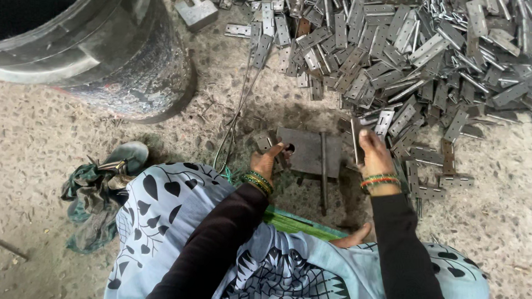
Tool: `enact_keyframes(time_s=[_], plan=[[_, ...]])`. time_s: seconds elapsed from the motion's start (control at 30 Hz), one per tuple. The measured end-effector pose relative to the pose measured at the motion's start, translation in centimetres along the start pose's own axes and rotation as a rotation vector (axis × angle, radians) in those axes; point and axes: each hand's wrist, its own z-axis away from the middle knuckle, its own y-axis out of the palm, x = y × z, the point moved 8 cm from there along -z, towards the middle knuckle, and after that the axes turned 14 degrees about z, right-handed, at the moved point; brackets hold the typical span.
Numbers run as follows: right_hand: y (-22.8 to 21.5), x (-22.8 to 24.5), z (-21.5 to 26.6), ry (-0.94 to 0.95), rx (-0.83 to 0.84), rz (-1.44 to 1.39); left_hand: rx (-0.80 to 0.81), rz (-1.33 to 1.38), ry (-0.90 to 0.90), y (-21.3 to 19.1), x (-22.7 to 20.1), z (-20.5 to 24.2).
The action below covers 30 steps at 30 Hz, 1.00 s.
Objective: The person sits on the floor and assembles metal hinges by placing two hinge plates together and inserting a metal pin. They use a hammer to tap the pin into place and then drop the assembled hinge into a nearby bucket.
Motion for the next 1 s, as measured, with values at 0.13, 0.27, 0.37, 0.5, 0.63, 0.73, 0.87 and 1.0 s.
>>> enact_keyframes(time_s=[0.13, 0.27, 0.37, 0.5, 0.63, 0.73, 0.87, 1.0], plan=[[4.4, 3.0, 6.1, -0.145, 0.112, -0.020, 0.228, 0.139, 0.079, 1.3, 0.2, -0.4], [9.6, 0.6, 7.8, -0.138, 0.033, 0.594, 0.038, -0.001, 0.087, -0.3, 0.6, -1.4], [10.8, -2.2, 7.6, -0.041, 0.074, 0.723, -0.068, -0.061, 0.043, -1.0, 0.8, -2.3], [9.4, -2.0, 8.5, -0.145, -0.025, 0.683, -0.115, -0.123, 0.011, -2.3, 2.2, -2.8], [9.2, -1.7, 7.6, -0.064, 0.002, 0.711, -0.006, -0.115, 0.112, -0.9, 1.6, -3.4], [10.5, -4.5, 7.0, 0.263, 0.204, 0.779, 0.010, -0.258, 0.082, -1.1, 1.8, -3.6], [10.6, -1.5, 7.2, -0.122, 0.090, 1.042, 0.156, -0.448, 0.158, 0.4, 2.1, -2.6], [10.9, 1.7, 8.4, -0.333, -0.016, 1.056, 0.238, -0.374, 0.251, 1.8, 0.4, -0.6]])
